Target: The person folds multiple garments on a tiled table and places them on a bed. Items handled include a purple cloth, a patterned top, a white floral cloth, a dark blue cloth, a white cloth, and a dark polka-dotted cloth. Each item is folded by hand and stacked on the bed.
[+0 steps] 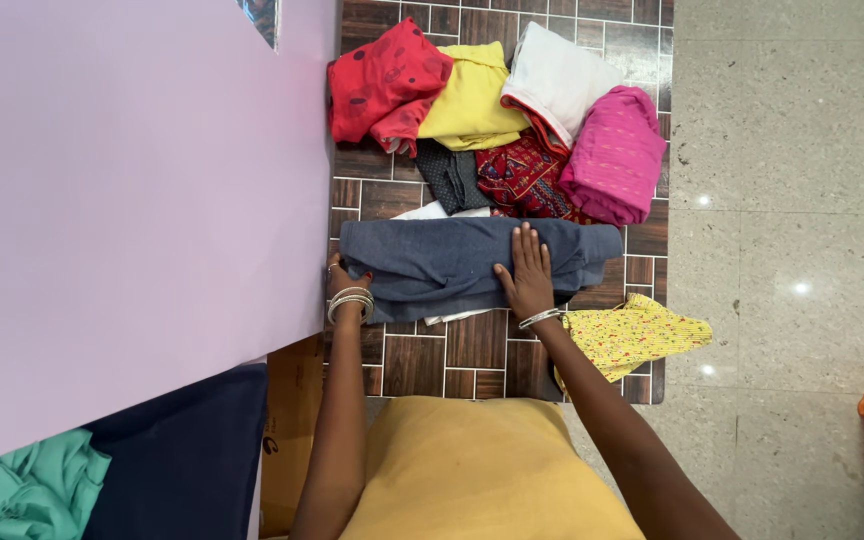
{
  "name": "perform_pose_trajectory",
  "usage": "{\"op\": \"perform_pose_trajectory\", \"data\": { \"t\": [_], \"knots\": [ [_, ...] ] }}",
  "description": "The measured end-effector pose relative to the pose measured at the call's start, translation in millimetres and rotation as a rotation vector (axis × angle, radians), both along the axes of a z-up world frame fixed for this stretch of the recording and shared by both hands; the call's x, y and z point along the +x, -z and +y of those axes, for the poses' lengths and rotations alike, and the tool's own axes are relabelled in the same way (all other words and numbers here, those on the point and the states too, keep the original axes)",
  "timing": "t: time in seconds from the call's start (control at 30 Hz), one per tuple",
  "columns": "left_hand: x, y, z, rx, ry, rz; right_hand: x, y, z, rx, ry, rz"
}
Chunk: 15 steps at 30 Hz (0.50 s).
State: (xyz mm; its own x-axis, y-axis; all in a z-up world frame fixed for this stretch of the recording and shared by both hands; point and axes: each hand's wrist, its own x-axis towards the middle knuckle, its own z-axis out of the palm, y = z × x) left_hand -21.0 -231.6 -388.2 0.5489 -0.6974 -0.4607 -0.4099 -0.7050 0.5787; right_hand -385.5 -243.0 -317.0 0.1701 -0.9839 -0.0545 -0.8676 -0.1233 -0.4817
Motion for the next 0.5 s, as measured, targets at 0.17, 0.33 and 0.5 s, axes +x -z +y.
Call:
{"op": "perform_pose_trajectory", "data": {
  "t": [0.17, 0.33, 0.5],
  "knots": [
    [-1, -7, -2, 0.002, -0.008, 0.038, 33, 0, 1, 0.006, 0.069, 0.012],
    [1, -15, 12, -0.132, -0.105, 0.180, 109, -10, 16, 0.078, -0.173, 0.052],
    [-3, -62, 24, -0.355, -0.281, 0.692, 108, -6, 8, 0.095, -0.255, -0.025]
  ]
}}
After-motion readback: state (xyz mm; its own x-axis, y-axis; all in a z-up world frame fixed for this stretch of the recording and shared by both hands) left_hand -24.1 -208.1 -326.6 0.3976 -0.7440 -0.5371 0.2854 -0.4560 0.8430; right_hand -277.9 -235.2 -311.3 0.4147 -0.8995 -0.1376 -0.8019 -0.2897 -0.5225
